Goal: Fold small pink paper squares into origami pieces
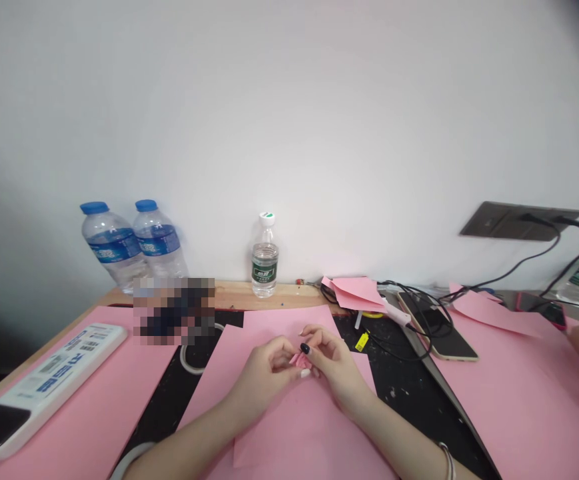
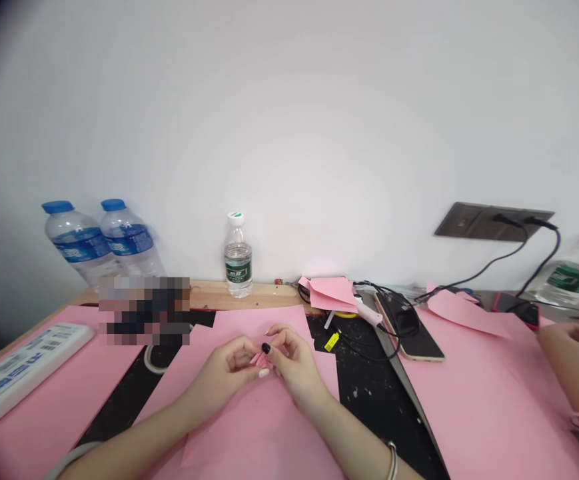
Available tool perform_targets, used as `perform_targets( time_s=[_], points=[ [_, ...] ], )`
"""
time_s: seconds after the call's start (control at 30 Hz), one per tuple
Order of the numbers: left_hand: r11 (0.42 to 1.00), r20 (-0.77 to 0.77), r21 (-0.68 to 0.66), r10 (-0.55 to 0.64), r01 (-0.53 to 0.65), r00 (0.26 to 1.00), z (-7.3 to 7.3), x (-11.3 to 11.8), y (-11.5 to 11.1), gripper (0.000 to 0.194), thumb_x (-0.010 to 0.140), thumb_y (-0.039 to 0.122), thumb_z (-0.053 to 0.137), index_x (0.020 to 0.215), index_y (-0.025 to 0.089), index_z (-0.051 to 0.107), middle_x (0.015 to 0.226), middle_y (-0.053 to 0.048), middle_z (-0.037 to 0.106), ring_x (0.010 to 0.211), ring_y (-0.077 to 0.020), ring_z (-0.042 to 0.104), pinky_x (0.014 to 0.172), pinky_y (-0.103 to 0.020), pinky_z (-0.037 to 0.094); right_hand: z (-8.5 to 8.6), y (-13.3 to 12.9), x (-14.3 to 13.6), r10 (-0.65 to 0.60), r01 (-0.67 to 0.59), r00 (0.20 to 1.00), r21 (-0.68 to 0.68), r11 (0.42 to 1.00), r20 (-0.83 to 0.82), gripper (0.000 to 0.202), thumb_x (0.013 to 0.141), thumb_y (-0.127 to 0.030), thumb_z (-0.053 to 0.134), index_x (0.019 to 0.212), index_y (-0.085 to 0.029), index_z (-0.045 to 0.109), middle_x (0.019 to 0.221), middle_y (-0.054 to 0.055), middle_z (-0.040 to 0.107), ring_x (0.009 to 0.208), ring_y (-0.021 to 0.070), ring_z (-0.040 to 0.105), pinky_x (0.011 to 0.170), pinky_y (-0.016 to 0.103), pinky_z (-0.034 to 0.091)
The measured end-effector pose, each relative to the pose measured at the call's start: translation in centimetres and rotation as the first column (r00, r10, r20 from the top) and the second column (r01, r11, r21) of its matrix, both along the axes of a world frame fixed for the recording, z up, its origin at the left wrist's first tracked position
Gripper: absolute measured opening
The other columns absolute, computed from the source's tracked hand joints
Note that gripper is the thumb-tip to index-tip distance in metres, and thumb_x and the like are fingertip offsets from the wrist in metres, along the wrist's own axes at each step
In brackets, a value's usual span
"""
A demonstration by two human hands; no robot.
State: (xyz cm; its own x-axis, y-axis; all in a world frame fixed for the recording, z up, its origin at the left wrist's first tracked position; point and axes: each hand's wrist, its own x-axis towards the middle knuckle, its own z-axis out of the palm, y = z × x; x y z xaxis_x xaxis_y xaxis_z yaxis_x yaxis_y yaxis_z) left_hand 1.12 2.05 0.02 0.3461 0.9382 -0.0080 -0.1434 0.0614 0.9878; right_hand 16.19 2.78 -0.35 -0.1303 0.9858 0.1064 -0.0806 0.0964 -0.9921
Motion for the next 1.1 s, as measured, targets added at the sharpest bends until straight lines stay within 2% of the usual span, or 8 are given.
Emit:
perform_targets(
  time_s=[0.2, 0.3, 0.37, 0.47, 0.63, 0.73, 0.93, 1.1],
  points=[
    [0.997, -0.127, 0.072, -0.017, 0.026, 0.992, 0.2, -0.1, -0.2, 0.007, 0.072, 0.016, 0.065, 0.071, 0.017, 0.058, 0.075, -0.002, 0.069, 0.077, -0.0198, 0.065, 0.072, -0.030, 0.048, -0.4, 0.1, -0.1, 0.053, -0.053, 0.998, 0.022, 0.998, 0.017, 0.031, 0.077, -0.041, 0.064, 0.059, -0.018, 0.053, 0.082, 0.004, 0.053, 0.058, 0.0134, 0.050, 0.046, 0.024, 0.039],
    [0.998, -0.125, 0.058, 0.022, -0.015, 0.992, 0.0, -0.1, -0.1, 0.008, 0.072, 0.019, 0.066, 0.073, 0.017, 0.058, 0.074, -0.002, 0.068, 0.076, -0.0192, 0.064, 0.070, -0.029, 0.048, -0.4, 0.0, 0.0, -0.015, -0.006, 0.990, 0.143, 0.990, 0.144, 0.019, 0.084, -0.032, 0.056, 0.069, -0.020, 0.054, 0.080, 0.003, 0.054, 0.064, 0.0155, 0.053, 0.051, 0.025, 0.043],
    [0.998, -0.098, 0.026, 0.052, -0.049, 0.994, -0.2, -0.2, 0.1, 0.011, 0.071, 0.021, 0.068, 0.074, 0.017, 0.058, 0.075, -0.001, 0.067, 0.077, -0.0191, 0.065, 0.071, -0.029, 0.049, -0.3, -0.1, 0.3, -0.110, 0.026, 0.956, 0.295, 0.955, 0.272, 0.010, 0.086, -0.023, 0.051, 0.078, -0.021, 0.056, 0.086, 0.005, 0.057, 0.078, 0.0190, 0.057, 0.060, 0.027, 0.047],
    [0.998, -0.056, -0.002, 0.065, -0.066, 0.996, -0.6, -0.3, 0.4, 0.016, 0.069, 0.023, 0.071, 0.075, 0.017, 0.058, 0.078, -0.002, 0.068, 0.080, -0.0194, 0.065, 0.074, -0.030, 0.049, -0.2, -0.3, 0.8, -0.248, 0.023, 0.881, 0.487, 0.873, 0.402, 0.014, 0.086, -0.014, 0.048, 0.087, -0.021, 0.060, 0.098, 0.009, 0.059, 0.093, 0.0217, 0.058, 0.072, 0.032, 0.048],
    [0.996, -0.060, -0.002, 0.087, -0.088, 0.994, -1.1, -0.4, 0.7, 0.016, 0.069, 0.023, 0.072, 0.075, 0.016, 0.059, 0.076, -0.003, 0.068, 0.078, -0.0193, 0.064, 0.072, -0.030, 0.049, -0.5, -0.2, 1.3, -0.313, -0.097, 0.795, 0.619, 0.780, 0.519, 0.024, 0.086, -0.012, 0.051, 0.094, -0.025, 0.069, 0.109, 0.010, 0.064, 0.094, 0.0235, 0.059, 0.082, 0.039, 0.049],
    [0.995, -0.086, 0.012, 0.098, -0.097, 0.991, -1.1, -0.4, 0.6, 0.014, 0.069, 0.022, 0.071, 0.075, 0.016, 0.060, 0.076, -0.003, 0.068, 0.079, -0.0204, 0.064, 0.073, -0.031, 0.049, -0.7, 0.0, 1.2, -0.295, -0.099, 0.799, 0.598, 0.796, 0.524, 0.025, 0.085, -0.012, 0.053, 0.096, -0.027, 0.070, 0.112, 0.009, 0.065, 0.089, 0.0229, 0.060, 0.079, 0.040, 0.050],
    [0.992, -0.127, 0.068, 0.114, -0.106, 0.985, -0.9, -0.5, 0.3, 0.009, 0.071, 0.020, 0.067, 0.074, 0.017, 0.059, 0.077, -0.002, 0.067, 0.078, -0.0200, 0.063, 0.073, -0.031, 0.048, -0.6, 0.3, 0.8, -0.104, -0.049, 0.910, 0.354, 0.934, 0.401, 0.027, 0.081, -0.010, 0.052, 0.090, -0.024, 0.073, 0.113, 0.009, 0.063, 0.089, 0.0199, 0.063, 0.075, 0.034, 0.053],
    [0.991, -0.140, 0.074, 0.125, -0.116, 0.982, -0.8, -0.5, 0.1, 0.011, 0.070, 0.019, 0.067, 0.073, 0.018, 0.057, 0.076, -0.001, 0.066, 0.078, -0.0201, 0.063, 0.072, -0.031, 0.048, -0.1, 0.2, 0.6, -0.038, -0.044, 0.945, 0.241, 0.970, 0.326, 0.021, 0.078, -0.010, 0.055, 0.079, -0.022, 0.072, 0.109, 0.008, 0.061, 0.091, 0.0193, 0.062, 0.076, 0.031, 0.051]
  ],
)
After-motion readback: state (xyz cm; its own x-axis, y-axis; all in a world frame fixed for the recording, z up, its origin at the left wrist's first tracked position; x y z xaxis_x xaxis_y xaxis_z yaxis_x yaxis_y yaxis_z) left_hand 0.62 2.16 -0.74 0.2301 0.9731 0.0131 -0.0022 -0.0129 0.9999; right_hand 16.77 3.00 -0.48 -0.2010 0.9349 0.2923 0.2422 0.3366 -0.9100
